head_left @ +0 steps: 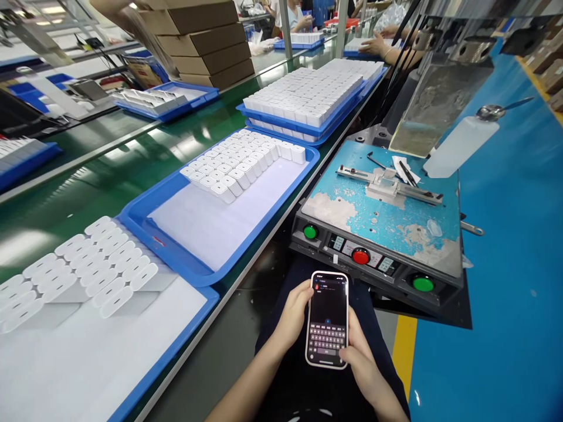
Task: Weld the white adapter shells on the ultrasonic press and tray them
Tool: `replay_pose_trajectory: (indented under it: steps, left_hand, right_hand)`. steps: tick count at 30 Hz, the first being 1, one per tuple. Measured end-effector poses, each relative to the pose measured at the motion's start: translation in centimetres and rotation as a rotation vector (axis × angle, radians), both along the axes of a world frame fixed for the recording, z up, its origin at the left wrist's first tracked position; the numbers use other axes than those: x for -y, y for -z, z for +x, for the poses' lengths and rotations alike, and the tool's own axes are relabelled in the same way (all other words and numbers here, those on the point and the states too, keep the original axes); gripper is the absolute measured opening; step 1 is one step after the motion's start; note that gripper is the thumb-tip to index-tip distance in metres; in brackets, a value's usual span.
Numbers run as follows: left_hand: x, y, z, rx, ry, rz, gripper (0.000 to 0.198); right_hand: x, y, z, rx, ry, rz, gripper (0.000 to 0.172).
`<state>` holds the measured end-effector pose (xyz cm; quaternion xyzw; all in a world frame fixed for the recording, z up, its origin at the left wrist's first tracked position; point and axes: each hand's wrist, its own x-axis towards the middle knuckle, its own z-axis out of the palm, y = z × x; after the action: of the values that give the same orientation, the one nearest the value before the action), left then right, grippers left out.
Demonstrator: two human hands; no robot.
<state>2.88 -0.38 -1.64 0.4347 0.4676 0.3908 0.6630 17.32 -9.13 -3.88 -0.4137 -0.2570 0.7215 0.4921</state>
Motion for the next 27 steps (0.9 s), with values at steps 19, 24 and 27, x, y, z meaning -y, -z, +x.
replay_pose_trajectory:
  steps: [19,24,27]
  left_hand:
    - [0.2,0.8,-0.1,-0.008,-0.039,-0.036,0.030]
    - [0.5,1.4,-0.2,0.029,-0.059,-0.077,0.029]
    - [0.8,1.4,-0.2,0.054,-0.051,-0.089,0.028]
  right_hand:
    - [-0.1,-0.3,-0.4,0.078,-0.016,-0.009,0.072]
    - [-0.3,0.3,-0.6,0.057,-0.011,0.005,0.077]
    - [-0.5,0.6,-0.8,0.034,0.000,0.013,0.078]
